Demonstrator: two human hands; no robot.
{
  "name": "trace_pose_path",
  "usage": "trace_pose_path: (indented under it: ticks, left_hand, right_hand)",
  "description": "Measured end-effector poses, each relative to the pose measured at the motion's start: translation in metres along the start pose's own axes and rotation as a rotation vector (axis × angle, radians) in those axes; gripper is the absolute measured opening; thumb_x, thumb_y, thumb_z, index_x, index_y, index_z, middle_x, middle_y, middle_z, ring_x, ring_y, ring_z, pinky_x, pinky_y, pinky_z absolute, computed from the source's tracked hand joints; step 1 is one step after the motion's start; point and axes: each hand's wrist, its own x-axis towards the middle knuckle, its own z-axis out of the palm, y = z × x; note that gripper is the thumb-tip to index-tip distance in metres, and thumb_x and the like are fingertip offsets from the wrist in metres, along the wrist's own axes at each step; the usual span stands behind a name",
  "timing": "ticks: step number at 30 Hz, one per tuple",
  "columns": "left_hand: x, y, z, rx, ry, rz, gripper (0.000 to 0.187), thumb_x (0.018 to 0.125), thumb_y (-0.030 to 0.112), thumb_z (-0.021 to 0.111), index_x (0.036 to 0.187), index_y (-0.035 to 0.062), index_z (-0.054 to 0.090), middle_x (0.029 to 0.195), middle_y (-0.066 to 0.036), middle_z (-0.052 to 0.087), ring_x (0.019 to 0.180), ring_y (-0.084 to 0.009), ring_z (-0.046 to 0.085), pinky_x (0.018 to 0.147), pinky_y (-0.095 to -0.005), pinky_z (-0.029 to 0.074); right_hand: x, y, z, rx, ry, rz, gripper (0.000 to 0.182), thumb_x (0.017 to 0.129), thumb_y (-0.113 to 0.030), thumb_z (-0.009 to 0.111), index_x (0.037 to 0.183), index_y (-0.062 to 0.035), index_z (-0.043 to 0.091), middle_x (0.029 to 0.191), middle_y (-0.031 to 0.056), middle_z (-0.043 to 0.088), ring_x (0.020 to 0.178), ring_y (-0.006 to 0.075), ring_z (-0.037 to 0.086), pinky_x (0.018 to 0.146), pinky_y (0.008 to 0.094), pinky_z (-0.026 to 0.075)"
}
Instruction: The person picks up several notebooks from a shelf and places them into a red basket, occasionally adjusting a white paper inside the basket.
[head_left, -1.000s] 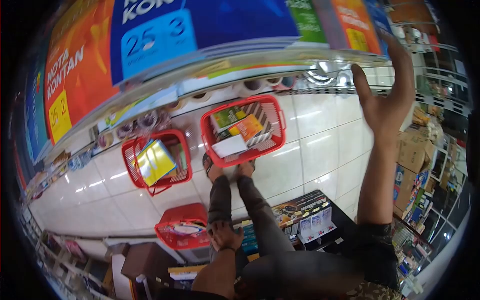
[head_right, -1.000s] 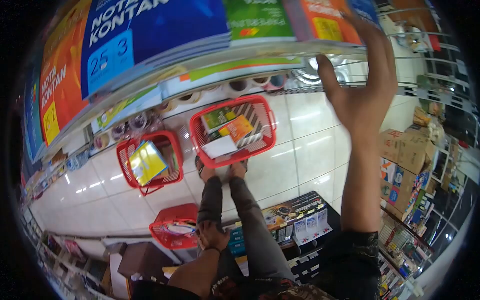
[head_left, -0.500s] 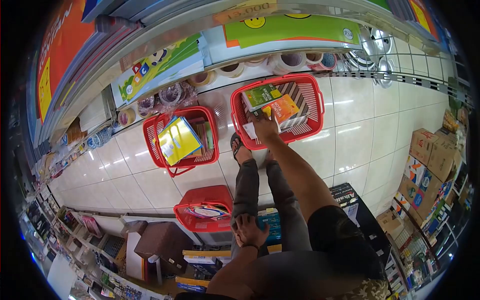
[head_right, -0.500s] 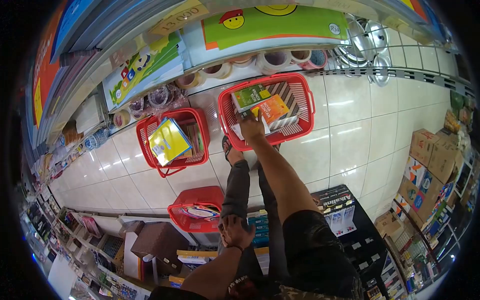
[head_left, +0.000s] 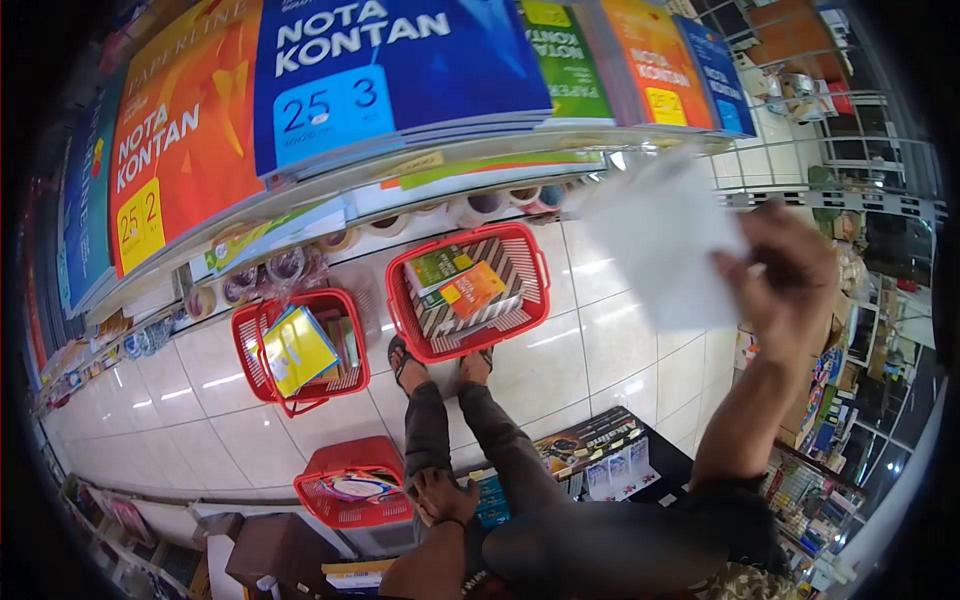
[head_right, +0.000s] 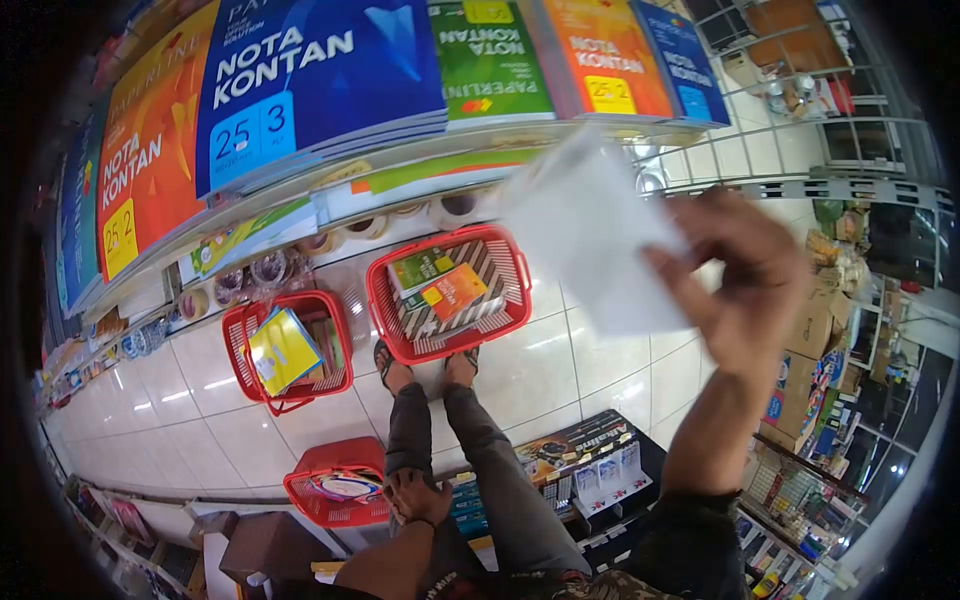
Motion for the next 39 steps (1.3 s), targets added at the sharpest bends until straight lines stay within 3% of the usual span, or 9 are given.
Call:
trace_pose_path:
  ticks: [5, 9, 11, 14, 17, 18, 21, 27, 39]
  left_hand:
    - [-0.002, 0.007, -0.008, 0.021, -0.058, -0.016, 0.069, 0.072, 0.053, 0.075, 0.122, 0.0058, 0.071, 0.14, -0.017, 0.052, 0.142, -0.0393, 0.035, 0.118, -0.0596, 0.028]
    - [-0.001, 0.002, -0.002, 0.04, -0.062, -0.003, 0.067, 0.073, 0.054, 0.074, 0.119, 0.0066, 0.072, 0.137, -0.016, 0.053, 0.14, -0.0391, 0.036, 0.117, -0.0615, 0.028]
    - [0.0, 0.004, -0.001, 0.039, -0.065, -0.001, 0.066, 0.073, 0.054, 0.074, 0.119, 0.0072, 0.073, 0.136, -0.016, 0.053, 0.139, -0.039, 0.037, 0.117, -0.062, 0.028]
    - [-0.003, 0.004, -0.001, 0.083, -0.059, -0.003, 0.063, 0.074, 0.054, 0.074, 0.118, 0.008, 0.073, 0.135, -0.015, 0.053, 0.138, -0.0383, 0.038, 0.117, -0.0614, 0.028]
    - [-0.003, 0.0, 0.008, 0.071, -0.057, -0.018, 0.069, 0.074, 0.059, 0.071, 0.121, 0.0084, 0.071, 0.137, -0.014, 0.051, 0.138, -0.0322, 0.038, 0.117, -0.0617, 0.024]
    - [-0.003, -0.001, 0.008, 0.076, -0.059, -0.018, 0.07, 0.074, 0.059, 0.071, 0.121, 0.0083, 0.071, 0.136, -0.014, 0.051, 0.138, -0.0324, 0.038, 0.117, -0.0618, 0.023]
    - [-0.002, 0.003, 0.011, 0.072, -0.04, -0.027, 0.071, 0.073, 0.06, 0.071, 0.121, 0.0082, 0.071, 0.134, -0.014, 0.052, 0.138, -0.0327, 0.037, 0.118, -0.0621, 0.022]
    - [-0.001, 0.006, 0.008, 0.065, -0.034, -0.039, 0.071, 0.072, 0.06, 0.07, 0.121, 0.0085, 0.071, 0.133, -0.013, 0.052, 0.138, -0.0324, 0.037, 0.117, -0.0625, 0.023]
    - [-0.001, 0.007, 0.004, 0.085, -0.022, -0.02, 0.068, 0.073, 0.059, 0.071, 0.118, 0.0088, 0.072, 0.131, -0.012, 0.054, 0.135, -0.0307, 0.039, 0.115, -0.0608, 0.024]
  right_hand:
    - [0.077, -0.028, -0.031, -0.596, 0.316, 0.038, 0.051, 0.078, -0.01, 0.086, 0.127, -0.009, 0.074, 0.11, 0.0125, 0.076, 0.09, 0.0165, 0.073, 0.078, 0.0301, 0.058]
    - [0.12, -0.075, -0.036, -0.359, -0.484, 0.147, 0.066, 0.076, -0.016, 0.084, 0.135, 0.004, 0.062, 0.13, 0.0286, 0.065, 0.124, 0.0392, 0.063, 0.105, 0.0452, 0.051]
    - [0.131, -0.044, -0.018, -0.253, -0.385, 0.259, 0.057, 0.078, -0.02, 0.086, 0.125, 0.0076, 0.068, 0.121, 0.0293, 0.069, 0.113, 0.0375, 0.069, 0.098, 0.0447, 0.053]
    - [0.137, 0.003, 0.005, -0.733, -0.267, -0.335, 0.082, 0.081, -0.038, 0.087, 0.144, 0.0025, 0.055, 0.147, 0.0317, 0.053, 0.133, 0.0417, 0.056, 0.111, 0.0484, 0.046]
    - [0.126, 0.002, 0.023, -0.899, -0.338, -0.241, 0.093, 0.079, -0.04, 0.088, 0.153, -0.0027, 0.047, 0.156, 0.0303, 0.044, 0.144, 0.043, 0.045, 0.119, 0.0489, 0.039]
    - [0.135, 0.055, 0.021, -0.977, -0.251, -0.505, 0.097, 0.063, -0.021, 0.096, 0.151, -0.016, 0.055, 0.147, 0.0153, 0.06, 0.132, 0.0319, 0.06, 0.111, 0.0422, 0.049]
    - [0.137, 0.071, 0.012, -0.888, -0.274, -0.449, 0.084, 0.068, -0.018, 0.092, 0.146, -0.0157, 0.06, 0.137, 0.0185, 0.066, 0.116, 0.0299, 0.07, 0.102, 0.0395, 0.055]
    - [0.135, 0.063, 0.004, -0.752, -0.441, -0.095, 0.106, 0.06, -0.023, 0.097, 0.155, -0.0216, 0.05, 0.154, 0.0177, 0.052, 0.136, 0.0366, 0.056, 0.117, 0.0444, 0.044]
    - [0.137, 0.061, 0.005, -0.789, -0.426, -0.208, 0.107, 0.059, -0.012, 0.096, 0.155, -0.0184, 0.049, 0.155, 0.0158, 0.052, 0.139, 0.0342, 0.053, 0.119, 0.042, 0.041]
